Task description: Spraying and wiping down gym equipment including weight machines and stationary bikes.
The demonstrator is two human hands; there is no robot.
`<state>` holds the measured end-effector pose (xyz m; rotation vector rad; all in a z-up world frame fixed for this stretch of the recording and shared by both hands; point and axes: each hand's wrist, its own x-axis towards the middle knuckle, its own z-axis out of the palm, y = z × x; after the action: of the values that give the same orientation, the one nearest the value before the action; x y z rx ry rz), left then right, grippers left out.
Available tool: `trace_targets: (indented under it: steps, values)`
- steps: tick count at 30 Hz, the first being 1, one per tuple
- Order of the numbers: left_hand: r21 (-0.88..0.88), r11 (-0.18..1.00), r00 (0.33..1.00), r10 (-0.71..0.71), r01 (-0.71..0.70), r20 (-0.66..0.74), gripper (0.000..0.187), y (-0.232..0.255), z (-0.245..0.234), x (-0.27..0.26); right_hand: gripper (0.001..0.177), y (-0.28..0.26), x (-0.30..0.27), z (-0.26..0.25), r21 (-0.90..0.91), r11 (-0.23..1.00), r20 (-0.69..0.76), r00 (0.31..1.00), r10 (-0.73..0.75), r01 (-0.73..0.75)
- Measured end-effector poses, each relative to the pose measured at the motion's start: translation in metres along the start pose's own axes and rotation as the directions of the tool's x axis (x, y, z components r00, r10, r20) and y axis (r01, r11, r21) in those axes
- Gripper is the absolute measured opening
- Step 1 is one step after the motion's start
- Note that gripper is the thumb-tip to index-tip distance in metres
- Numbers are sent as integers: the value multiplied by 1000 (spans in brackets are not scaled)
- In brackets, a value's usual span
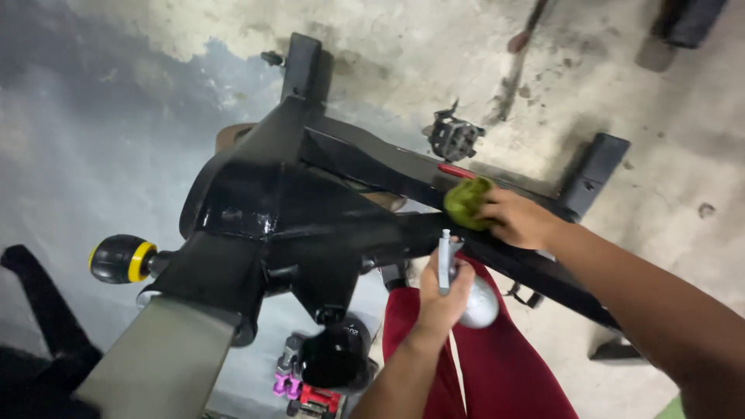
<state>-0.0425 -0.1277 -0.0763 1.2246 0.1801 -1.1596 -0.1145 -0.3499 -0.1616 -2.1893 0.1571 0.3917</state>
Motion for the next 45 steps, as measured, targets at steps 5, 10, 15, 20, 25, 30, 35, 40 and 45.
trace_targets:
  steps: [5, 10, 15, 20, 25, 30, 35, 40, 45]
  values:
    - [399, 916, 999, -42, 41, -4, 36, -5, -11, -16, 40, -18, -39, 3, -58, 893, -3, 895, 447, -446]
    - [518, 850, 995, 76, -97, 61, 43, -2, -2, -16, 35, -22, 9, 55, 497, 773, -204, 813, 545, -394]
    - [662, 745, 997, 62, -81, 52, 49, 11, 22, -19, 27, 3, -48, 54, 755, 597, -224, 751, 621, -269]
    - [695, 700, 984, 68, -164, 164, 49, 20, 49, -26, 22, 58, -126, 50, 73, 721, 5, 723, 691, -689]
    - [684, 713, 981, 23, -151, 192, 49, 3, 41, -23, 32, 131, -158, 83, -42, 395, 3, 395, 919, -918]
    - [684, 680, 951, 65, -263, 301, 49, -12, 1, -21, 35, 123, -121, 99, 154, 319, -160, 295, 942, -935]
    - [815, 533, 961, -14, -226, 275, 31, 4, -48, -42, 40, -9, -45, 63, 340, 524, -342, 416, 842, -781]
    - [689, 664, 932, 31, -289, 361, 38, 33, -80, -64, 48, -158, 18, 46, 532, 748, -591, 460, 663, -396]
    - [726, 593, 918, 60, -349, 393, 40, 42, -118, -68, 50, -209, -14, 89, 349, 877, -826, 333, 454, -331]
